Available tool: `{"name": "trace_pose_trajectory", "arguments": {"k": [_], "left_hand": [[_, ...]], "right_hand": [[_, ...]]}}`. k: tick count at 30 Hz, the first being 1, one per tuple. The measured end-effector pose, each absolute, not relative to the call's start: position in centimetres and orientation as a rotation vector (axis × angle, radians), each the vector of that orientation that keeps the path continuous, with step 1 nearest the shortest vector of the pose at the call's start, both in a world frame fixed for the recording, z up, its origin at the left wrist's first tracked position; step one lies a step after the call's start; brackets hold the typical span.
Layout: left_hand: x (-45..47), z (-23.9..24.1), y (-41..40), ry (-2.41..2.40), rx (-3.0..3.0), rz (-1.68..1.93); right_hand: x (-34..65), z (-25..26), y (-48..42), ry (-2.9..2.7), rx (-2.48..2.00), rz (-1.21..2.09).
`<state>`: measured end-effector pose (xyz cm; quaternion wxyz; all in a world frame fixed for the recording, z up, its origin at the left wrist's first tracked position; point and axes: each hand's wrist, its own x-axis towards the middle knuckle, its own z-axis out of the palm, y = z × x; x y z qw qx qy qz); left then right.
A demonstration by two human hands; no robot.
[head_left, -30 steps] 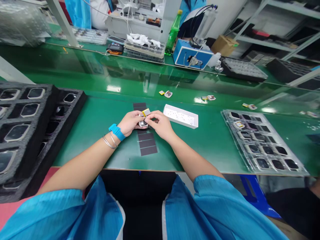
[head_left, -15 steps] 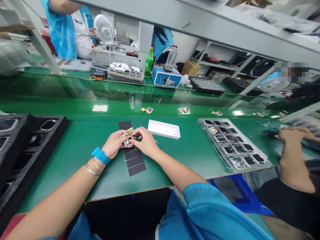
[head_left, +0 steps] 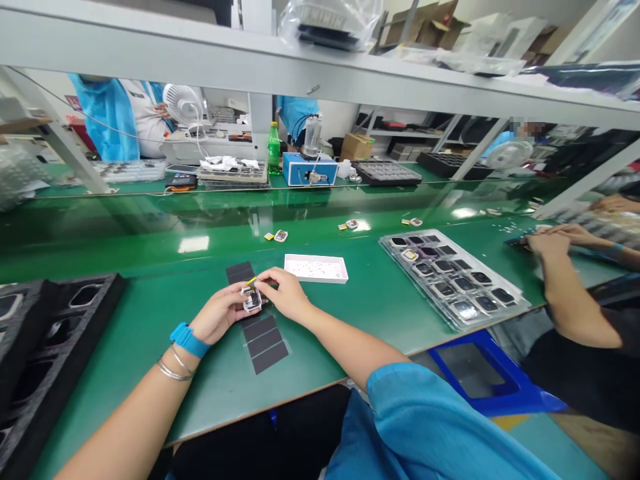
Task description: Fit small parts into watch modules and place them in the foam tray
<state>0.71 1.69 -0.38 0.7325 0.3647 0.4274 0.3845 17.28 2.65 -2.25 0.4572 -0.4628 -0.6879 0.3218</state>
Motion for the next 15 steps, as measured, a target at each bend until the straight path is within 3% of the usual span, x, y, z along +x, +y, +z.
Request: {"name": "trace_pose_trajectory", "arguments": {"k": [9, 15], "left_hand": [[1.3, -0.7, 1.3, 1.106, 0.843, 0.866], [1.0, 0.0, 1.7, 0.950, 0.602, 0.875]], "right_hand": [[16.8, -2.0, 1.7, -1.920, -1.159, 0.517], [16.8, -2.2, 1.5, -2.205, -1.114, 0.140]]}}
